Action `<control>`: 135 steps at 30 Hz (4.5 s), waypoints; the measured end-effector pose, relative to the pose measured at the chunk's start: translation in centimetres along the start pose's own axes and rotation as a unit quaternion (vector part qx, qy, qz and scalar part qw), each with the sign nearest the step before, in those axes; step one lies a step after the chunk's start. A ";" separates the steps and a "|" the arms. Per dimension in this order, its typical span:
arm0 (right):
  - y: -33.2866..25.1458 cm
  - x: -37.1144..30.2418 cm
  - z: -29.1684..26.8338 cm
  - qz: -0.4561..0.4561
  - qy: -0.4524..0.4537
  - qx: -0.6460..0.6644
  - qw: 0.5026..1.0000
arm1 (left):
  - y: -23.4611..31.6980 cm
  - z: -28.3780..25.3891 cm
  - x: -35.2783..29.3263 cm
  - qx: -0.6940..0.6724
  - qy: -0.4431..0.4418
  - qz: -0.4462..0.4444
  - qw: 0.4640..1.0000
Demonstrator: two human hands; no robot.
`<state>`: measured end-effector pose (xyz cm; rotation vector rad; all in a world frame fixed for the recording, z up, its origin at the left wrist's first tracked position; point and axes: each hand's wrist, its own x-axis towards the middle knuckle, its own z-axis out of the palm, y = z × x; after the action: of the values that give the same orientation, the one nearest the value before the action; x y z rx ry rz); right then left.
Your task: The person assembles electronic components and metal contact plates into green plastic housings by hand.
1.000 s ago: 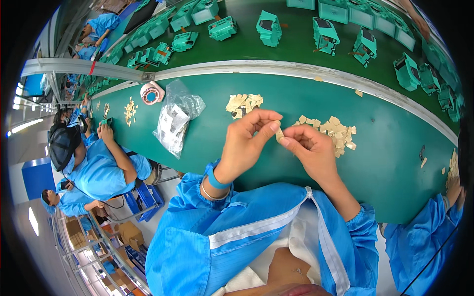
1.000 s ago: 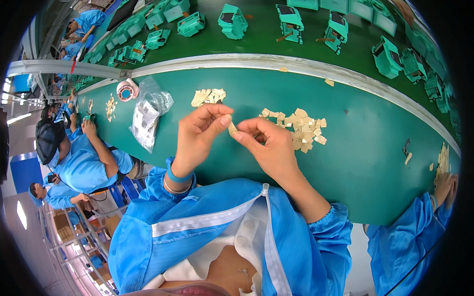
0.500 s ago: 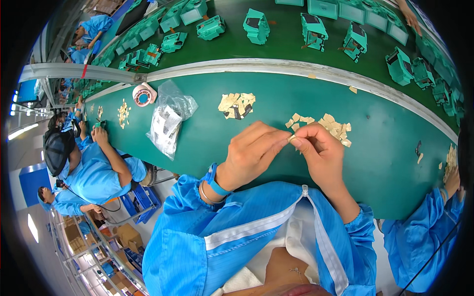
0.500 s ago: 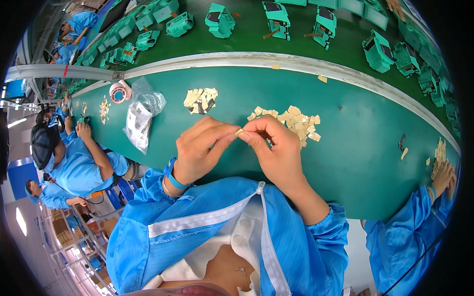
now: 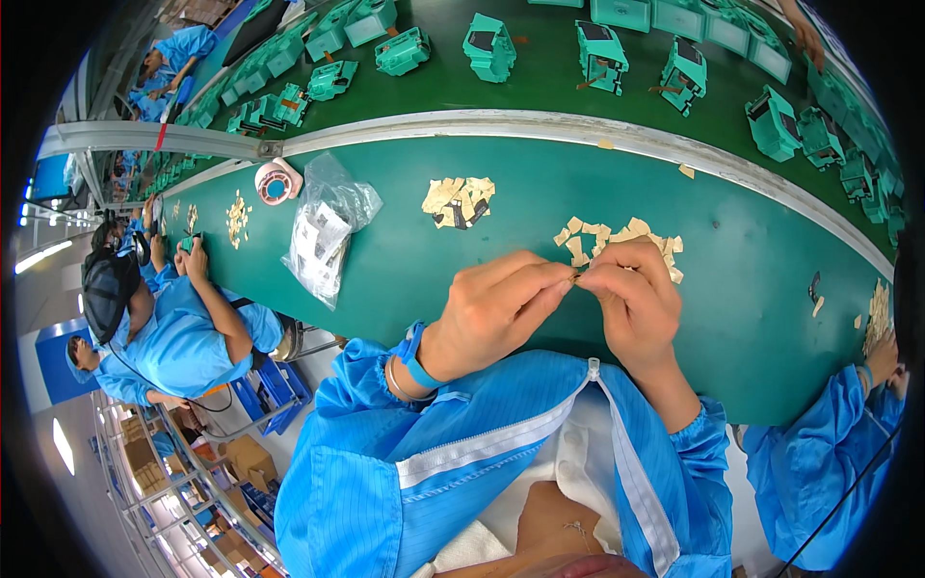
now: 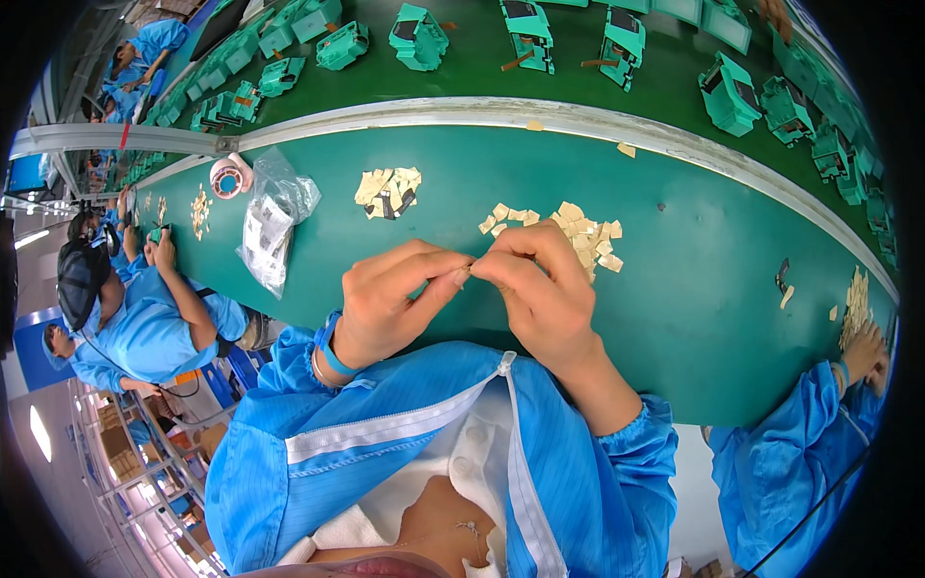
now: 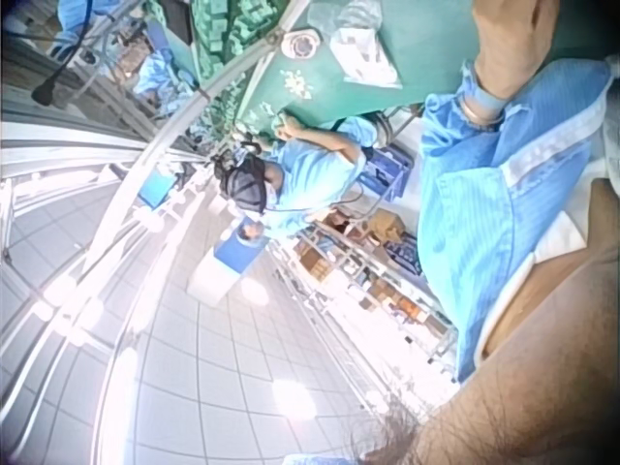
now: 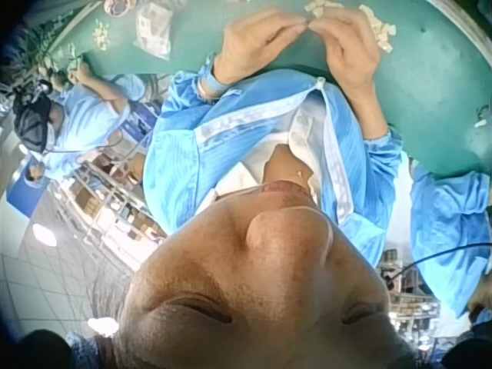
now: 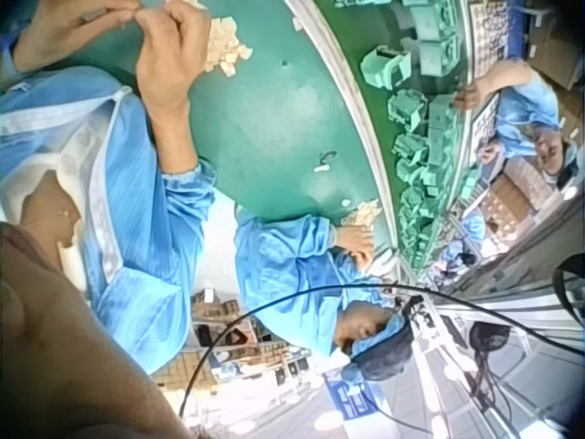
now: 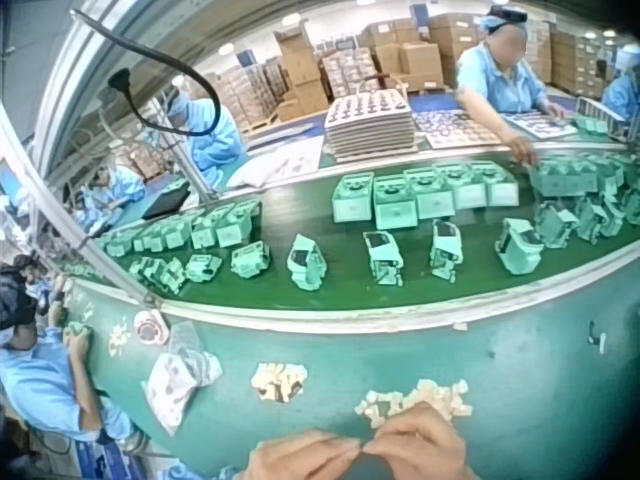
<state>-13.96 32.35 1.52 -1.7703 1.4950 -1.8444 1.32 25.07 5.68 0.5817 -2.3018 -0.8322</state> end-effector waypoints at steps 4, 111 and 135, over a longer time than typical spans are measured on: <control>0.0 -0.1 -0.7 -0.063 0.001 -0.048 0.997 | 0.2 0.1 0.2 -0.035 0.002 -0.062 0.997; -5.8 2.1 -6.0 0.395 0.076 0.260 0.878 | 1.6 -0.4 2.6 -0.539 -0.058 -0.375 0.752; -6.7 2.4 -6.1 0.414 0.043 0.184 0.891 | 4.9 0.3 2.4 -0.354 0.037 -0.256 0.899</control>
<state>-16.41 37.06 9.28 -0.6974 1.4614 -1.5838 -1.54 27.23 9.83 0.8557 -1.5973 -1.7503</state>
